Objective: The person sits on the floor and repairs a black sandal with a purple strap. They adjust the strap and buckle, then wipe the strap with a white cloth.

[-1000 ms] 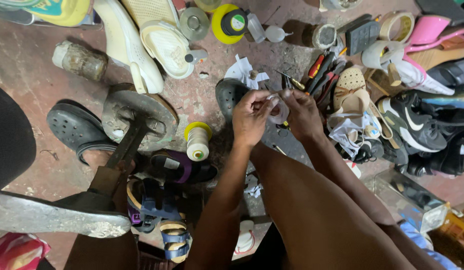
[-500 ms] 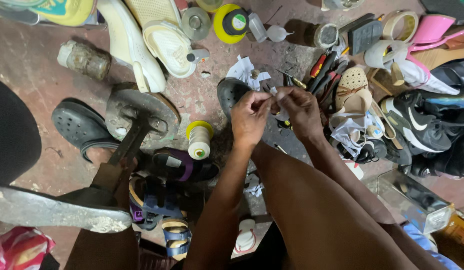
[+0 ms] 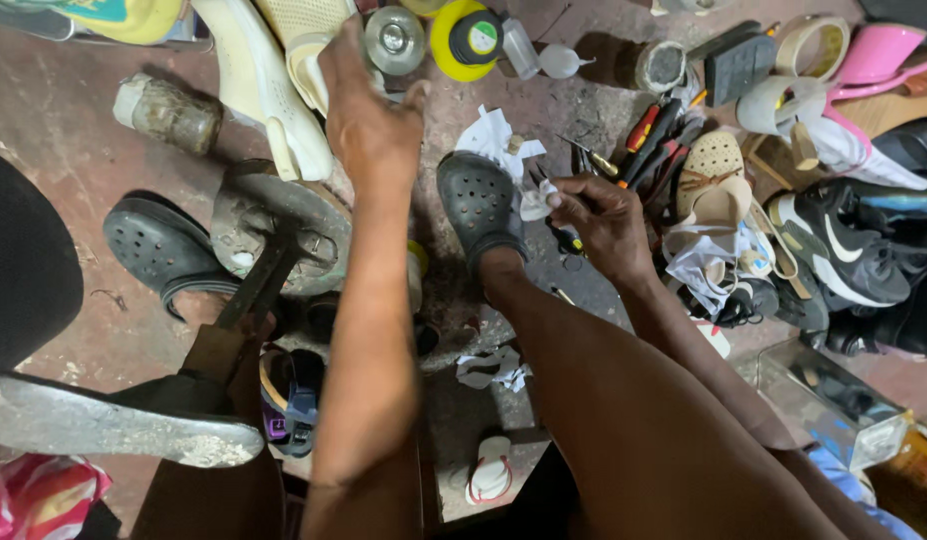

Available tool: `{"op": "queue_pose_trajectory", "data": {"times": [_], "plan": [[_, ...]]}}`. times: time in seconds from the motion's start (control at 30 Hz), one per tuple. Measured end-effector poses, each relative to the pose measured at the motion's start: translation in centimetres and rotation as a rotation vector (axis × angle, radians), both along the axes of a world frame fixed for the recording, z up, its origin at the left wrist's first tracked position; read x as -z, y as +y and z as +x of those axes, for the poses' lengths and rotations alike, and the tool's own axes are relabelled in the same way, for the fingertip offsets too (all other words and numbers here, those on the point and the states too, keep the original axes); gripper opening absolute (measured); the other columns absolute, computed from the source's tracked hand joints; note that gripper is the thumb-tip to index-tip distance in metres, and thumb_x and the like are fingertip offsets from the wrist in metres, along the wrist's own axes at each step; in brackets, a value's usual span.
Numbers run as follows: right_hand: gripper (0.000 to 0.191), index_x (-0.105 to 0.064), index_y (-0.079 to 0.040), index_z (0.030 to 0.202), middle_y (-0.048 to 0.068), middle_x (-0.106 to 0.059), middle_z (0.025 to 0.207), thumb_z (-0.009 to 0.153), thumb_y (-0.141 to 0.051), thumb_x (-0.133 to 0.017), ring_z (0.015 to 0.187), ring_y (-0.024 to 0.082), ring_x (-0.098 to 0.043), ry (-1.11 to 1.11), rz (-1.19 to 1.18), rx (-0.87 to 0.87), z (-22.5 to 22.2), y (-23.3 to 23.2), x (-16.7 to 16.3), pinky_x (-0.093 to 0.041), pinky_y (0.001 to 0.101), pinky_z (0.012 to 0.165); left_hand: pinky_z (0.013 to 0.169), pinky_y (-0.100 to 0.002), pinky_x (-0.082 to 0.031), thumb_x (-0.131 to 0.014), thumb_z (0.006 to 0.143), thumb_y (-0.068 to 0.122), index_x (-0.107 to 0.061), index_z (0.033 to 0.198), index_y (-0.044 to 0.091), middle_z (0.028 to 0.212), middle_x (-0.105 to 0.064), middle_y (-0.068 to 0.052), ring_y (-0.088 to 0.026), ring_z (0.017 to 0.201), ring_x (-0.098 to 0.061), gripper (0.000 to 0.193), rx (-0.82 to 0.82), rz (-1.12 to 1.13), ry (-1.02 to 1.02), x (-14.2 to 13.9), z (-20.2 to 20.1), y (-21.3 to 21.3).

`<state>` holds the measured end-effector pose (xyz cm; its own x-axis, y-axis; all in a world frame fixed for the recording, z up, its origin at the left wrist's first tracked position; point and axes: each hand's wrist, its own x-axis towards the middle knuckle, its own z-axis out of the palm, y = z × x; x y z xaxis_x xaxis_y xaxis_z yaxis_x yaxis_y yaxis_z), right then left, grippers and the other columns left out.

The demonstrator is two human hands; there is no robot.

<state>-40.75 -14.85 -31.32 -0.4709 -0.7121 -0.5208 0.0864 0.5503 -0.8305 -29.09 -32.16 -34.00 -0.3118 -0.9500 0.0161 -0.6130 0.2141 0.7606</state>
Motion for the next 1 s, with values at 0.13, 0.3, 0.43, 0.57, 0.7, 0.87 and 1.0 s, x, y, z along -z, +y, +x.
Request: {"op": "queue_pose_trajectory", "data": {"times": [0.13, 0.3, 0.43, 0.57, 0.7, 0.87, 1.0], "plan": [[0.017, -0.074, 0.001, 0.113, 0.005, -0.071, 0.098, 0.1, -0.01, -0.073, 0.086, 0.009, -0.064, 0.1, -0.099, -0.095, -0.5, 0.3, 0.1, -0.052, 0.0248, 0.076, 0.101, -0.04, -0.051, -0.095, 0.071, 0.012, -0.045, 0.144, 0.0, 0.14, -0.056, -0.021, -0.04, 0.119, -0.063, 0.089, 0.075, 0.075, -0.148, 0.9, -1.4, -1.6], [0.018, -0.073, 0.001, 0.114, 0.008, -0.073, 0.107, 0.098, -0.008, -0.074, 0.098, 0.012, -0.067, 0.188, -0.117, -0.168, -1.2, 0.9, 0.8, -0.053, 0.0281, 0.087, 0.103, -0.037, -0.053, -0.093, 0.077, 0.01, -0.046, 0.146, 0.001, 0.138, -0.062, -0.02, -0.037, 0.121, -0.065, 0.084, 0.126, 0.045, -0.093, 1.6, -1.5, -1.8], [0.02, -0.074, -0.001, 0.114, 0.008, -0.073, 0.104, 0.096, -0.01, -0.075, 0.094, 0.013, -0.068, 0.251, -0.055, -0.213, -1.5, 1.7, 1.6, -0.054, 0.0282, 0.083, 0.103, -0.036, -0.052, -0.092, 0.084, 0.008, -0.041, 0.149, -0.004, 0.145, -0.057, -0.024, -0.037, 0.131, -0.062, 0.084, 0.102, 0.018, 0.047, 1.8, -0.8, -1.1], [0.02, -0.073, -0.001, 0.114, 0.009, -0.073, 0.104, 0.097, -0.01, -0.076, 0.093, 0.014, -0.068, 0.316, -0.074, -0.227, -1.9, 3.3, 2.7, -0.054, 0.0274, 0.08, 0.096, -0.038, -0.056, -0.089, 0.09, 0.012, -0.038, 0.151, -0.006, 0.146, -0.056, -0.024, -0.037, 0.132, -0.062, 0.081, 0.052, 0.12, 0.092, 1.3, 0.0, 0.3], [0.014, -0.072, 0.0, 0.114, 0.01, -0.072, 0.104, 0.102, -0.009, -0.074, 0.09, 0.013, -0.066, 0.374, -0.144, -0.182, -2.4, 4.6, 3.3, -0.053, 0.0259, 0.079, 0.113, -0.042, -0.053, -0.09, 0.099, 0.017, -0.039, 0.15, 0.0, 0.146, -0.057, -0.017, -0.029, 0.131, -0.067, 0.074, 0.173, -0.021, 0.126, 0.5, 1.5, 2.9], [0.018, -0.068, 0.0, 0.117, 0.007, -0.069, 0.101, 0.102, -0.01, -0.075, 0.088, 0.007, -0.063, 0.169, -0.209, 0.066, -2.6, 5.4, 2.5, -0.052, 0.0231, 0.08, 0.086, -0.041, -0.061, -0.085, 0.083, 0.021, -0.051, 0.148, 0.016, 0.136, -0.055, -0.015, -0.034, 0.103, -0.073, 0.073, 0.353, 0.206, -0.081, 0.8, 1.4, 5.5], [0.014, -0.069, -0.001, 0.113, 0.009, -0.072, 0.105, 0.103, -0.005, -0.078, 0.094, 0.013, -0.067, 0.458, -0.281, -0.102, -3.0, 4.1, 1.7, -0.054, 0.027, 0.085, 0.079, -0.047, -0.059, -0.088, 0.068, 0.024, -0.058, 0.138, 0.017, 0.126, -0.058, -0.014, -0.039, 0.095, -0.072, 0.076, 0.483, 0.204, -0.191, 1.2, 1.3, 6.5]]}}
